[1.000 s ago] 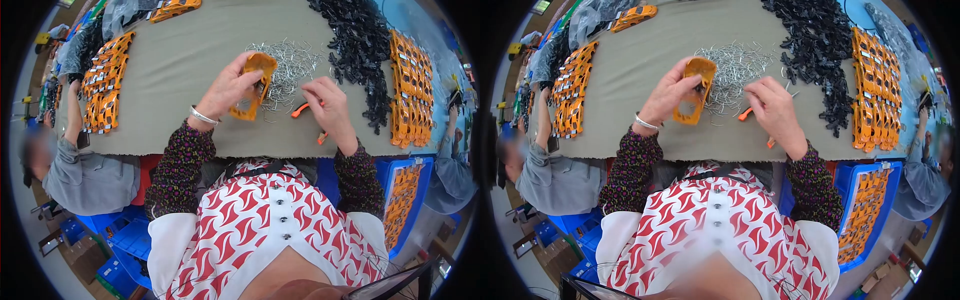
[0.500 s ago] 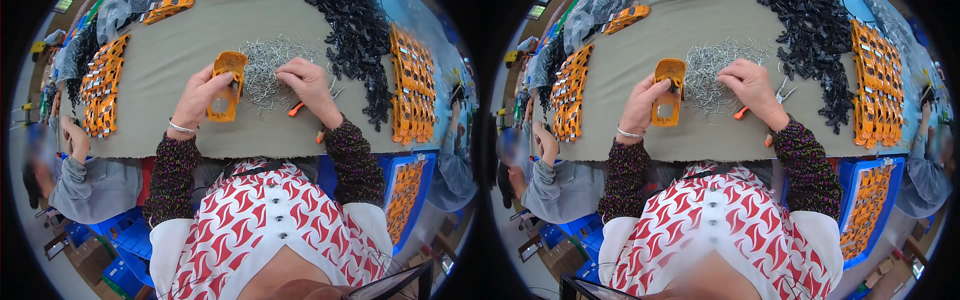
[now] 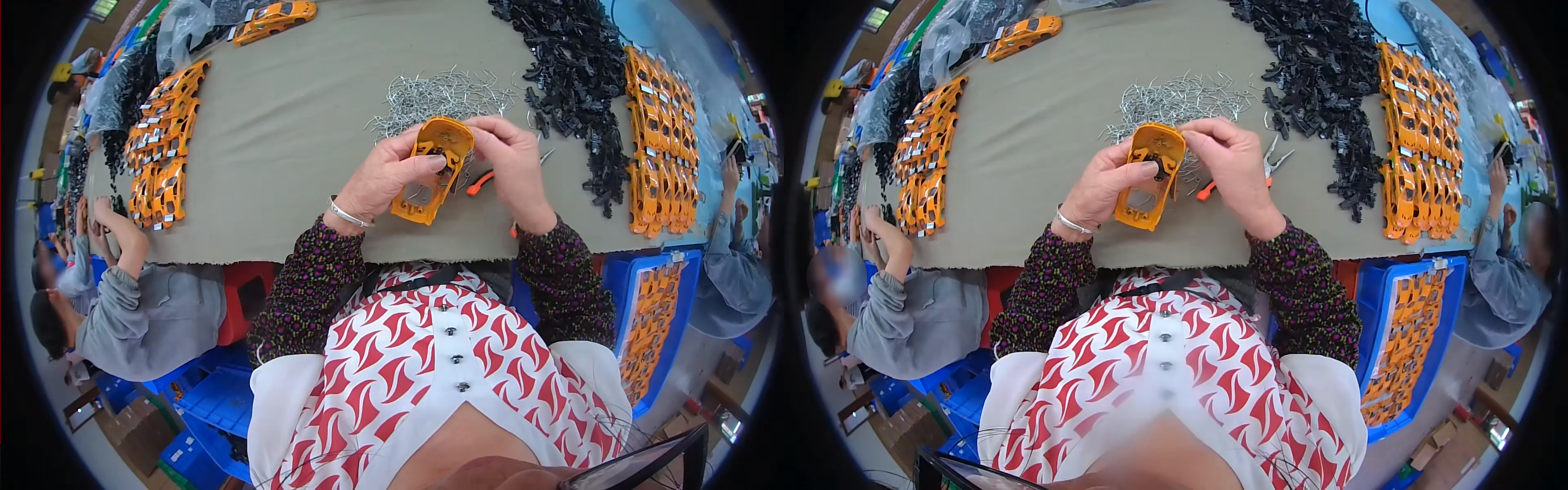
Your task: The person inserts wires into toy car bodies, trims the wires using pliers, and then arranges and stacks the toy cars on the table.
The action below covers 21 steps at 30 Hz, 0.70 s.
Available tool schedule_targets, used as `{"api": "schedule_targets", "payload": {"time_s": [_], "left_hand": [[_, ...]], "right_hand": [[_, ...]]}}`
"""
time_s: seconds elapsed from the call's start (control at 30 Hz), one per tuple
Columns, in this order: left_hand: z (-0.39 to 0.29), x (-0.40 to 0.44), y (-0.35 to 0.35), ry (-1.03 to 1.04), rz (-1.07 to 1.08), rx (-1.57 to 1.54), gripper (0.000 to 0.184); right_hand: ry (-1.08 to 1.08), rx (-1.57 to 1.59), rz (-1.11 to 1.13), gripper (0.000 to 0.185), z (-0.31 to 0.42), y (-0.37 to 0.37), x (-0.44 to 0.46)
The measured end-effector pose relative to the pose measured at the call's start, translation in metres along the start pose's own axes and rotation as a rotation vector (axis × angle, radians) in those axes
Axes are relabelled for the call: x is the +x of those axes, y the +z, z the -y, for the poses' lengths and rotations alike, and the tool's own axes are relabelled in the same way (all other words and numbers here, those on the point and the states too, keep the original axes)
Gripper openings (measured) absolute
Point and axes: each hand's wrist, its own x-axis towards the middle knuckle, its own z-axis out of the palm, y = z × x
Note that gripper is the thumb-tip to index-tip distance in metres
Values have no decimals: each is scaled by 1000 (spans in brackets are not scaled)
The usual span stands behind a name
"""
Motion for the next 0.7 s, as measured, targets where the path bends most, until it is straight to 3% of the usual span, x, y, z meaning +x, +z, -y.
{"api": "schedule_targets", "payload": {"time_s": [0.1, 0.23, 0.43, 0.53, 0.7], "left_hand": [[0, -5, -4, -18, 4, 11, 37], [1, -12, -6, -64, -66, -95, 40], [11, -12, -3, -16, -153, -109, 49], [14, -10, 5, 122, -171, -102, 39], [21, -9, 9, 84, -257, 51, 33]], "right_hand": [[-787, -959, 58, 10, 1, -2, -1], [-770, -894, -84, 7, 6, 3, -3], [-866, -803, -85, 10, -3, 19, -20], [-857, -844, -74, 12, -13, 27, -22], [-828, -943, -113, 16, -21, 28, -22]]}}
